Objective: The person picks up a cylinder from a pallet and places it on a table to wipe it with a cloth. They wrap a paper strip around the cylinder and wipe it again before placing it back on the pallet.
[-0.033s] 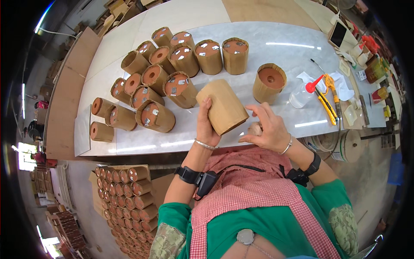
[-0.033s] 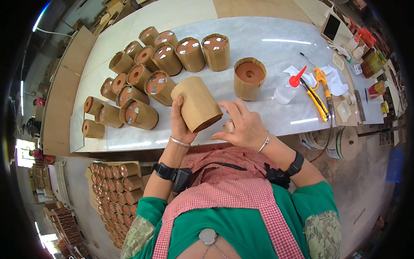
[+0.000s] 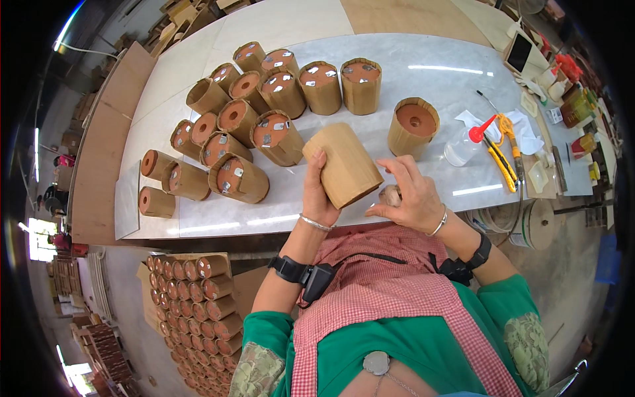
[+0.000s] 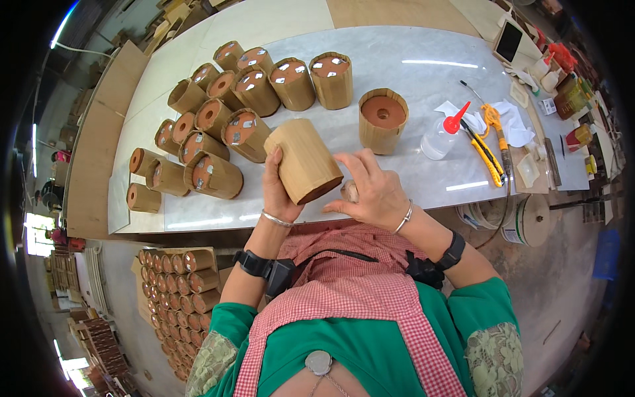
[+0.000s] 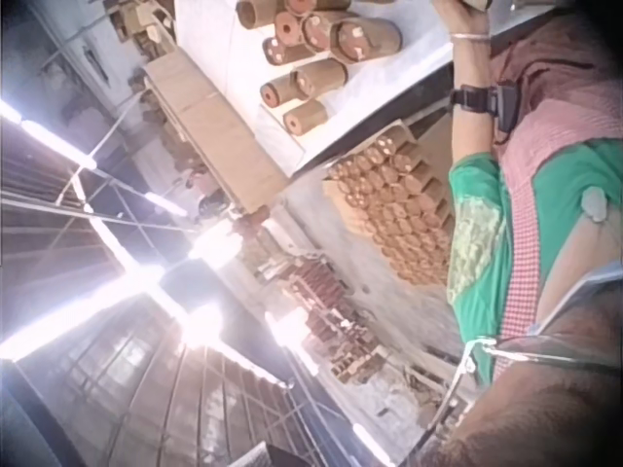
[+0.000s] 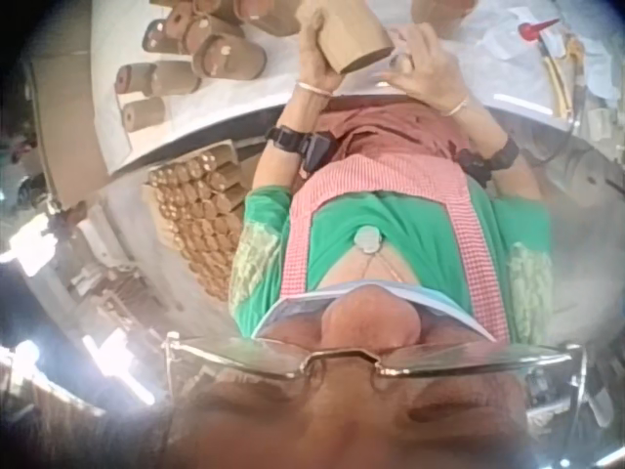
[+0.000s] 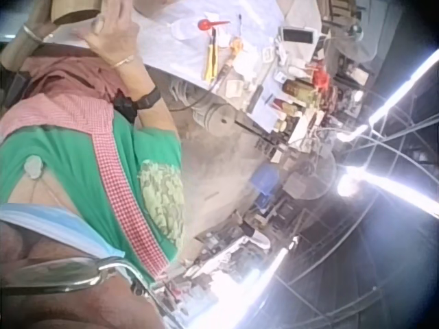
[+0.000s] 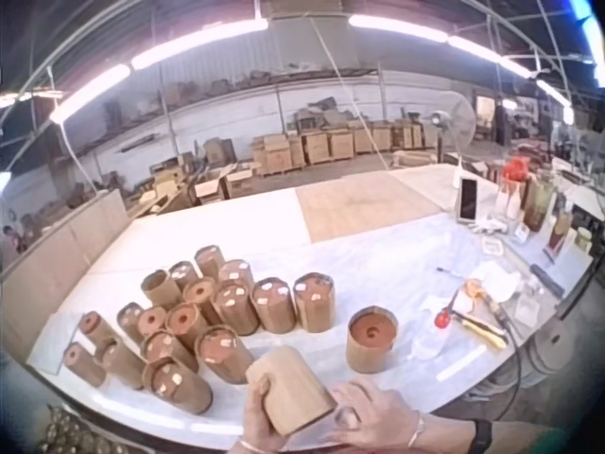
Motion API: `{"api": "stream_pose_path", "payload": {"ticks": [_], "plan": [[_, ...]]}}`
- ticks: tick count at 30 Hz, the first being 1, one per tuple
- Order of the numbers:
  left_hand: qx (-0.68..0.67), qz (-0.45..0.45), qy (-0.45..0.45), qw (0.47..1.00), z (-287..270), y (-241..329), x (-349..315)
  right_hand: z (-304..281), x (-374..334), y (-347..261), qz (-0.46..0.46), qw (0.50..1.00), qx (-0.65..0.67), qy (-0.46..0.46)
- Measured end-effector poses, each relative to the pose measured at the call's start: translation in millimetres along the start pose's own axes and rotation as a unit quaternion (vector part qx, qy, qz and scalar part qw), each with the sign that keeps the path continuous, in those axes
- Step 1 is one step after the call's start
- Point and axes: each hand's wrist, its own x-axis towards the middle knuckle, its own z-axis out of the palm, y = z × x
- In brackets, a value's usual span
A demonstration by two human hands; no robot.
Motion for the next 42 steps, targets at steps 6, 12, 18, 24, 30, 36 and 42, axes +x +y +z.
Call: {"api": "stream_pose_path", "payload": {"ticks": [6, 12, 18, 24, 30, 36, 42], "plan": [[0.005, -0.040, -0.025, 0.999, 6, -10, -3, 9, 7, -1, -0.031, 0.997, -0.023, 0.061], [0.025, -0.025, -0.015, 0.999, 10, -14, -4, 13, 6, -1, -0.027, 0.996, -0.037, 0.076], [0.004, -0.021, -0.004, 1.000, 14, -22, -11, 22, 11, 4, -0.032, 0.992, -0.037, 0.120], [0.028, -0.021, -0.015, 0.999, 14, -28, -14, 27, 4, 10, -0.004, 0.993, -0.027, 0.114], [0.025, 0.006, 0.000, 1.000, 16, -34, -12, 40, 3, 13, 0.027, 0.990, 0.008, 0.139], [0.454, 0.101, 0.003, 0.885, 1, 13, -12, 14, -21, 21, 0.065, 0.977, 0.036, -0.198], [0.866, 0.249, -0.013, 0.433, -13, 36, -19, -10, -9, 31, 0.287, 0.848, 0.424, -0.135]]}}
